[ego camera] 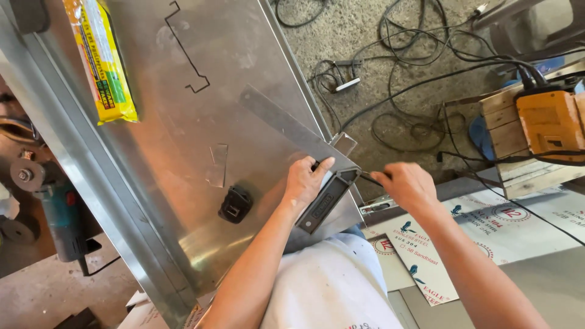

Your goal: The person is measuring, marking, and using an angle grinder to cut and shape metal profiles for fabrication.

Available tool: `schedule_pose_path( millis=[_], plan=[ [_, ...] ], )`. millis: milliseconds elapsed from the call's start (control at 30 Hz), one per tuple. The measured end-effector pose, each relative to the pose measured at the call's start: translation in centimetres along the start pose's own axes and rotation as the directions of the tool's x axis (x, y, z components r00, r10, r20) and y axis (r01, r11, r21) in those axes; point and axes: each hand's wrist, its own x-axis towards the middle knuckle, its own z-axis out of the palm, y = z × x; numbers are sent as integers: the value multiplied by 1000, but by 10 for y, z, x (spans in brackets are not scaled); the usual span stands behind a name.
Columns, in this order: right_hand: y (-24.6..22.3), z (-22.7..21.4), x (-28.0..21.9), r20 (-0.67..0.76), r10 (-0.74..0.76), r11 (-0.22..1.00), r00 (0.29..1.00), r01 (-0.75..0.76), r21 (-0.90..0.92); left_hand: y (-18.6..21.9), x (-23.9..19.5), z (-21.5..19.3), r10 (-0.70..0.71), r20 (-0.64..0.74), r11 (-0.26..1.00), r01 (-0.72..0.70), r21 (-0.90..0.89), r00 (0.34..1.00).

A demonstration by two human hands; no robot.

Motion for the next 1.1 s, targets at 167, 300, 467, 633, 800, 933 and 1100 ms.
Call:
schedule_pose_path(
  millis=[167, 300, 467, 633, 800, 933, 1100],
  plan=[
    [19, 74, -16, 114, 38, 554, 993, -116, 824, 11, -12, 2, -14, -11, 986, 16, 167, 1000],
    [-17, 116, -31, 340, -1, 215, 940, -332, 918, 28, -26, 1, 66, -84, 991, -56, 121, 994],
    [-6, 130, -41, 250, -146, -165, 957, -273, 948, 35, -38, -9, 77, -31, 996, -78, -45, 997],
    [25, 104, -41, 299, 42, -119, 953, -292, 949, 14, -47, -11, 108, 12, 992, -107, -64, 994],
    [52, 33, -19, 169, 157, -3, 973, -171, 985, 9, -72, -18, 218, -67, 915, -181, 360, 974],
    [69, 1, 21, 88, 57, 52, 995, -91, 994, -7, -84, -20, 199, -93, 840, -121, 528, 976],
    [61, 5, 72, 106, -83, 107, 991, -97, 989, -9, -84, -22, 120, -174, 840, -7, 542, 977]
  ],
)
